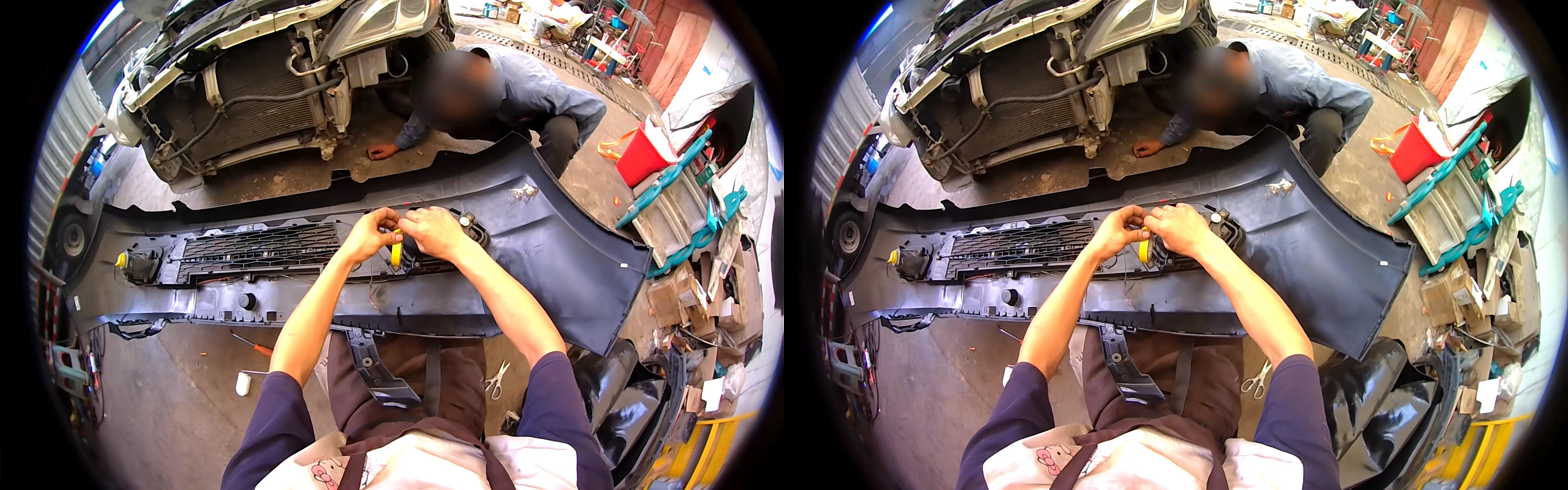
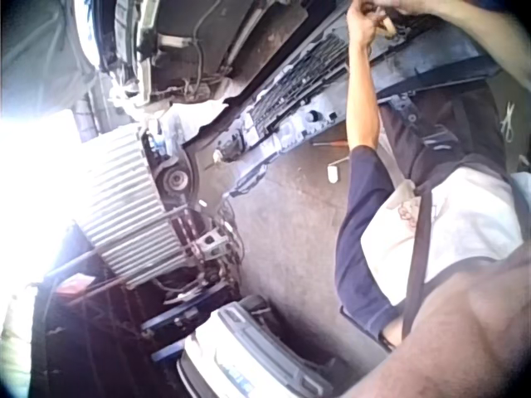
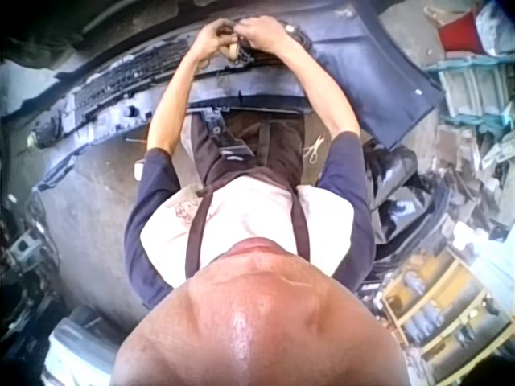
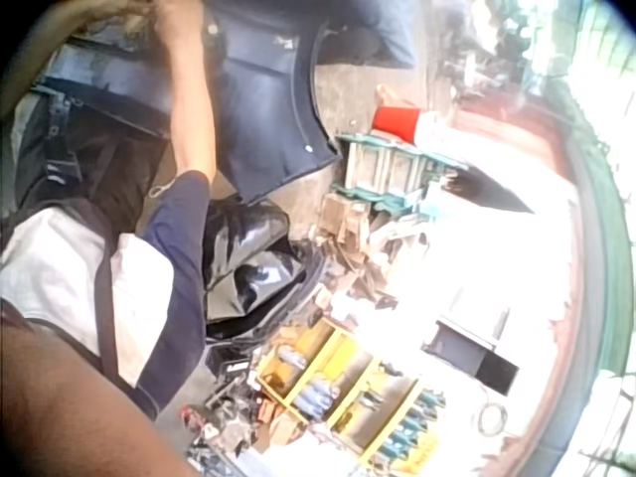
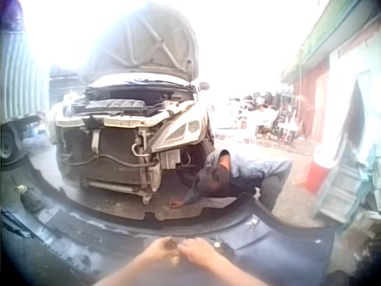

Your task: The person repairs a car's electrical system by stripping wires with scissors and insulating connections with yellow tape. The task involves cutting wire insulation, twisting exposed strands, and wrapping the joints securely on a disassembled car bumper.

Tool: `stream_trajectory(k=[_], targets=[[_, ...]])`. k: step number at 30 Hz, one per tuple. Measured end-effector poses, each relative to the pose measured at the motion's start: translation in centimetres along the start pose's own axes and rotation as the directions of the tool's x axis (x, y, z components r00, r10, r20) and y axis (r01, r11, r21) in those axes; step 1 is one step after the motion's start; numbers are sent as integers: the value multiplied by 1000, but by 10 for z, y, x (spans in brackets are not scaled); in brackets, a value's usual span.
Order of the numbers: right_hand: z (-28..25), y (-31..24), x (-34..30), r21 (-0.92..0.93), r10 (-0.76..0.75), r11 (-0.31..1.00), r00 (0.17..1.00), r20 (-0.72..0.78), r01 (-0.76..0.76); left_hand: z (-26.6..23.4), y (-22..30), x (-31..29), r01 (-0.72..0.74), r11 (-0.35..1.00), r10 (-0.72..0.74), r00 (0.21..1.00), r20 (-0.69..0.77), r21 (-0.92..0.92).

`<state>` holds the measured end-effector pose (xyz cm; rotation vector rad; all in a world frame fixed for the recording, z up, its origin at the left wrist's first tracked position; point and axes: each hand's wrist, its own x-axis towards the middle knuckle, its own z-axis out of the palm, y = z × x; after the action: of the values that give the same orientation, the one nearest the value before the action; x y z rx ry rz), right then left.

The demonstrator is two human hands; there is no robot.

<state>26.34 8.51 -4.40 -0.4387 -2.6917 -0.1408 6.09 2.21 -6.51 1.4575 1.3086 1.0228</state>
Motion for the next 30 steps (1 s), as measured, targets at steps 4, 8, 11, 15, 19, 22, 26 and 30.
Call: stream_trajectory(k=[4,8,11,15,19,22,26,30], targets=[[8,-1,-1,-28,9,1000,1000,-10,-9,4,8,-1,-16,969,38,996,-84,247],[14,-6,2,18,68,998,996,-63,-67,6,7,1,-82,904,179,964,-198,420],[18,-9,5,149,175,976,980,-89,-161,8,-1,4,-139,871,272,935,-226,472],[17,-9,8,346,359,880,933,-34,-326,16,4,-2,-208,805,402,880,-253,556],[12,-5,13,446,438,782,893,105,-436,20,3,-5,-364,664,605,775,-183,653],[8,0,16,517,482,666,839,253,-538,21,-1,-3,-395,558,683,718,-134,730],[8,-7,16,389,415,820,904,103,-420,19,-4,1,-347,615,636,749,-185,708],[4,-6,7,242,225,947,974,-24,-213,17,4,-3,-248,772,468,845,-258,586]])
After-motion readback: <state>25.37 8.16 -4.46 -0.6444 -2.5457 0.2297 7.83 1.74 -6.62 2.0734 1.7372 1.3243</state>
